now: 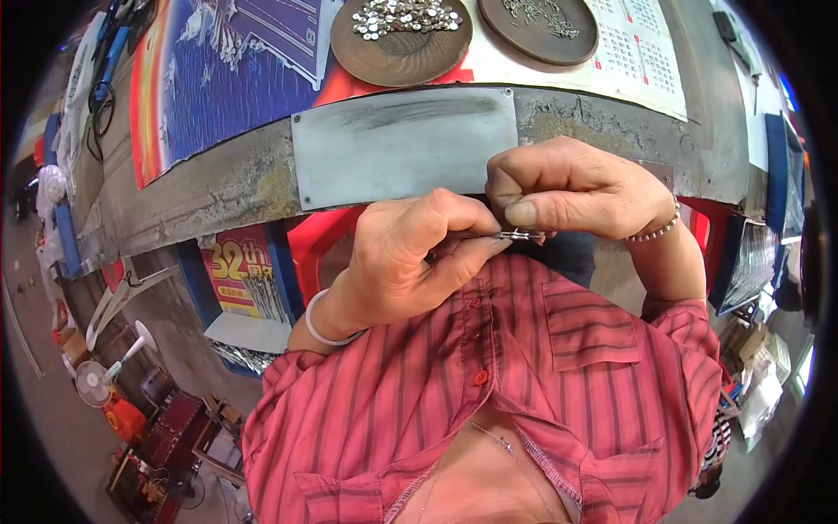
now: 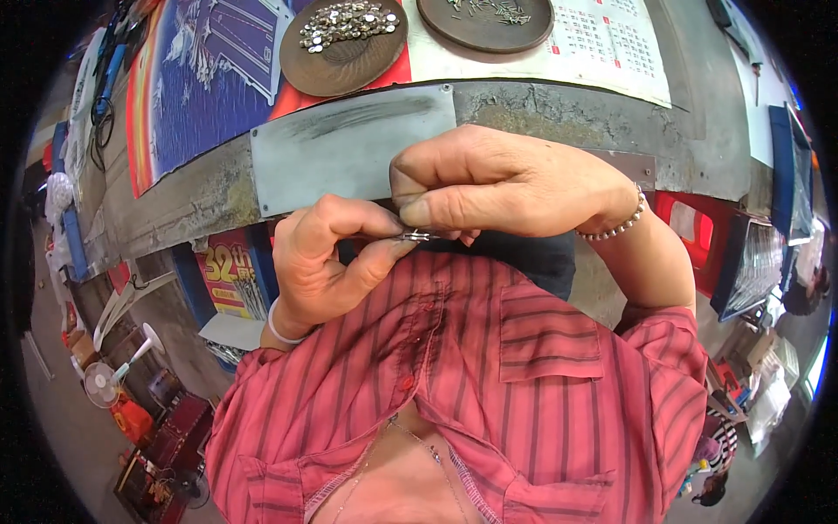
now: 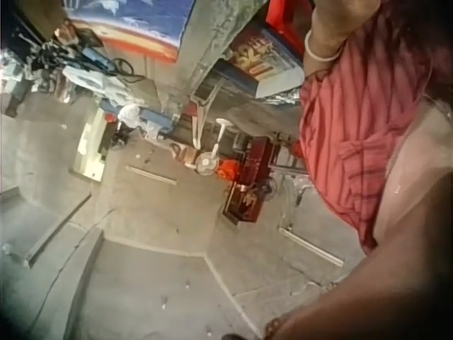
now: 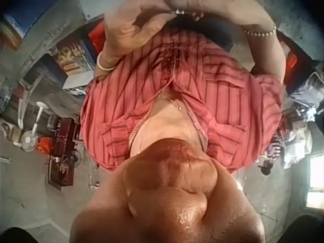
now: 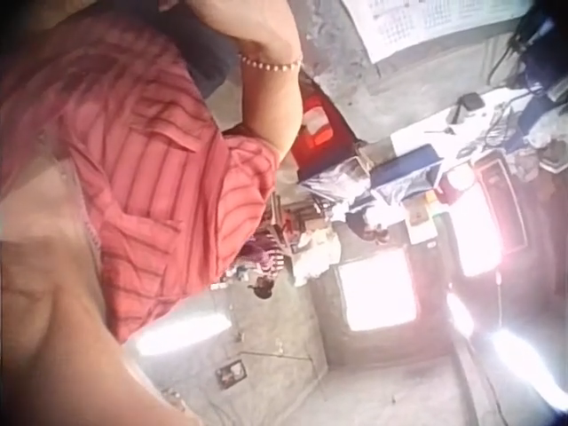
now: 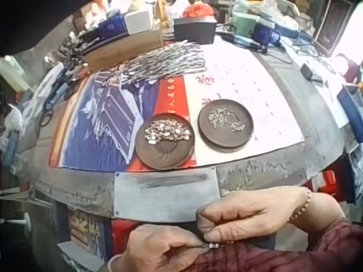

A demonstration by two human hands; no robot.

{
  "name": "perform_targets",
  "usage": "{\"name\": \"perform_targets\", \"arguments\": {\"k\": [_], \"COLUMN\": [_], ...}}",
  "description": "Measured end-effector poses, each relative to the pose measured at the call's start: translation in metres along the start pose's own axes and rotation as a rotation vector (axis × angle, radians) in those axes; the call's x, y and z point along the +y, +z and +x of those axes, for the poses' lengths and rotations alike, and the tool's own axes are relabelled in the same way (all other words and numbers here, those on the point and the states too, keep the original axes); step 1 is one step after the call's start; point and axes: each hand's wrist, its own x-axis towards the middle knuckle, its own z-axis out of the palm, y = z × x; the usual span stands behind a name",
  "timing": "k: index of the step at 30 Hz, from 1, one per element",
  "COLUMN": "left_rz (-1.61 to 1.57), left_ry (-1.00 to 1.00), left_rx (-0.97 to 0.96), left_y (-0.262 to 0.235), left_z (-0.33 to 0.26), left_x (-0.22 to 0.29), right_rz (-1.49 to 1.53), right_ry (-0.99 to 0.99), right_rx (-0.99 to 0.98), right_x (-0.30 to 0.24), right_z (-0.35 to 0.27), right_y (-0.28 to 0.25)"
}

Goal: Assembling small metal pins and components by hand at a workbench.

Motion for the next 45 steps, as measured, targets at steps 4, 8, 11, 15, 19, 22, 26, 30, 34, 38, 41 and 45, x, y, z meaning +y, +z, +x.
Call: {"name": "perform_targets", "arguments": {"k": [4, 8, 11, 15, 19, 22, 26, 30, 34, 38, 41, 45], "left_rz": [-0.011, -0.047, 0.002, 0.144, 0.267, 0.237, 0.249, 0.296, 0.340, 0.056, -0.032, -0.094], "left_ry": [0.014, 0.018, 0.020, 0.179, 0.247, 0.262, 0.218, 0.193, 0.065, -0.060, -0.128, -0.224], "left_rx": [-0.004, -0.051, -0.082, -0.037, -0.047, -0.037, -0.017, 0.052, 0.186, 0.238, 0.254, 0.275], "left_y": [-0.003, -0.008, -0.011, -0.009, -0.021, -0.026, -0.035, -0.039, -0.045, -0.043, -0.044, -0.048], "left_z": [0.002, 0.004, -0.001, -0.006, -0.006, -0.009, -0.008, -0.014, -0.018, -0.022, -0.027, -0.029], "left_x": [-0.002, -0.005, -0.009, -0.007, -0.001, -0.010, -0.020, -0.024, -0.027, -0.028, -0.024, -0.024], "right_rz": [-0.008, -0.223, -0.274, -0.354, -0.394, -0.998, -1.452, -1.314, -1.261, -1.583, -1.706, -1.775], "right_ry": [0.004, -0.119, 0.045, 0.051, -0.007, -0.155, -0.219, -0.287, -0.138, -0.169, -0.103, -0.042], "right_rx": [-0.029, -0.123, -0.209, -0.273, -0.261, -0.043, 0.151, 0.216, 0.549, 0.766, 0.708, 0.629], "right_x": [0.000, -0.003, -0.019, -0.016, -0.029, -0.049, -0.042, -0.037, -0.043, -0.024, -0.020, -0.020], "right_z": [0.005, 0.011, 0.016, 0.024, 0.029, 0.028, 0.033, 0.044, 0.052, 0.063, 0.066, 0.070], "right_y": [-0.004, -0.009, -0.011, -0.013, -0.003, 0.025, 0.049, 0.037, 0.000, -0.030, -0.036, -0.031]}}
